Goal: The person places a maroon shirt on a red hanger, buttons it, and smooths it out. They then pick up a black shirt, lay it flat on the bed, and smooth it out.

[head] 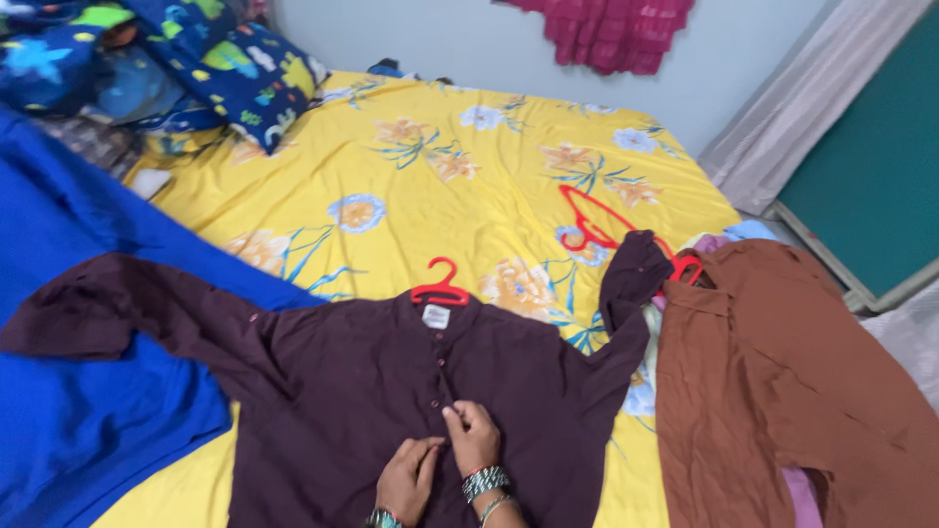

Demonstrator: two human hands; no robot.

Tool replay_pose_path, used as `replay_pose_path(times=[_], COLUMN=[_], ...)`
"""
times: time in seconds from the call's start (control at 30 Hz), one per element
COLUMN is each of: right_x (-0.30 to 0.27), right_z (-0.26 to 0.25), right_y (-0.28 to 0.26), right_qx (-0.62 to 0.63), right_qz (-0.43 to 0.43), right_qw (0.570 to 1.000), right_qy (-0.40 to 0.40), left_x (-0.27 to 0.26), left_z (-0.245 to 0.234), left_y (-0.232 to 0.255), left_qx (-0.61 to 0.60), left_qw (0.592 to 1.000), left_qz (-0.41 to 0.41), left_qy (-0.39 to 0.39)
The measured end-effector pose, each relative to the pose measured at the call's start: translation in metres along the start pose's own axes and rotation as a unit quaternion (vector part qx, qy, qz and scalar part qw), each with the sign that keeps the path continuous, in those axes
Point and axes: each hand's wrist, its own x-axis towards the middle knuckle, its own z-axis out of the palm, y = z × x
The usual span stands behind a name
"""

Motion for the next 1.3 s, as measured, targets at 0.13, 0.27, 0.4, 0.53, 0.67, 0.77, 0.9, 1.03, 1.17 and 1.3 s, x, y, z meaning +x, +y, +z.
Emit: replay_pose_path(times=[0.13,0.27,0.4,0.53,0.67,0.77,0.9,1.03,1.17,1.3], right_x=[0.006,0.004,0.011,0.007,0.006,0.006,0.004,0.008,0.008,0.008], right_z=[0.002,0.005,0.006,0.002,0.002,0.002,0.004,0.005,0.004,0.003], right_y=[-0.004,0.003,0.003,-0.004,-0.009,-0.010,-0.008,-0.001,0.003,0.001], right_qx=[0.009,0.001,-0.007,0.015,0.016,-0.016,-0.060,0.012,0.059,0.054], right_qz=[-0.017,0.033,0.012,0.011,0.001,-0.006,-0.025,-0.011,-0.042,-0.035], right_qw=[1.000,0.998,0.999,0.998,0.998,0.999,0.997,0.998,0.995,0.994], right_qy=[-0.012,-0.048,-0.052,-0.068,-0.058,-0.050,-0.040,-0.060,-0.076,-0.086], left_x=[0.011,0.029,0.043,0.052,0.060,0.057,0.050,0.048,0.048,0.049], left_z=[0.013,0.023,0.025,0.025,0.032,0.034,0.032,0.027,0.024,0.020], left_y=[0.012,0.030,0.045,0.034,0.011,-0.002,-0.007,-0.002,0.003,0.006], left_qx=[0.044,0.114,0.159,0.145,0.150,0.095,0.022,-0.005,0.026,0.021], left_qw=[0.991,0.982,0.982,0.982,0.983,0.992,0.994,0.992,0.995,0.997], left_qz=[0.027,0.011,-0.067,-0.102,-0.092,-0.052,0.007,0.043,0.012,-0.016], left_qy=[0.127,0.149,0.082,0.069,0.051,0.071,0.103,0.119,0.095,0.075])
